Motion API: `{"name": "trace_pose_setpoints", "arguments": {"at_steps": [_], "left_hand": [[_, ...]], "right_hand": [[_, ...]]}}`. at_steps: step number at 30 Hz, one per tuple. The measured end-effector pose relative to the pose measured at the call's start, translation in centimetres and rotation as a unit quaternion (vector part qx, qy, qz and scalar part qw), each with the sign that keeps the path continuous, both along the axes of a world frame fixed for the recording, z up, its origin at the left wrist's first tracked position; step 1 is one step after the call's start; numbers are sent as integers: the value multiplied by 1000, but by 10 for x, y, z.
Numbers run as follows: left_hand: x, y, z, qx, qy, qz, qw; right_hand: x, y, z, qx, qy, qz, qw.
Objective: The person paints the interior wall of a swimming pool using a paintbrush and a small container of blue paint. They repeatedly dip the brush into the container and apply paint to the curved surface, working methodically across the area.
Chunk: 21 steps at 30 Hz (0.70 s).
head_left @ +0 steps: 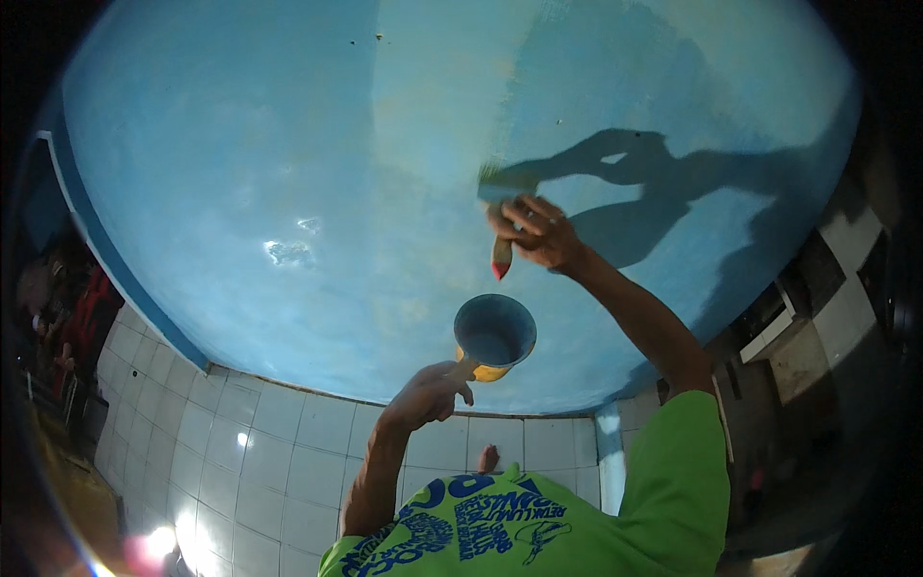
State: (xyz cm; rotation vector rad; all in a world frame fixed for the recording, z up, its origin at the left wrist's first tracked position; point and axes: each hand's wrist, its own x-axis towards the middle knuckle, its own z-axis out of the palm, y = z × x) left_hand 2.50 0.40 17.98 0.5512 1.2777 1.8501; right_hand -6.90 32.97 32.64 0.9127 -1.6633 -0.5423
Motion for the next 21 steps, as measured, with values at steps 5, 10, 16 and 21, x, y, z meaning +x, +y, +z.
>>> {"name": "trace_pose_setpoints", "arguments": {"at_steps": [5, 10, 16, 21], "left_hand": [[9, -6, 13, -27, 15, 14, 999], [19, -7, 34, -75, 17, 53, 996], [22, -15, 40, -74, -5, 44, 996], [35, -30, 30, -47, 23, 95, 994]], "right_hand": [[-24, -23, 73, -218, -261, -46, 939], [-22, -38, 147, -155, 11, 15, 988], [-21, -4, 3, 21, 15, -41, 999], [45, -61, 33, -249, -251, 88, 931]]}}
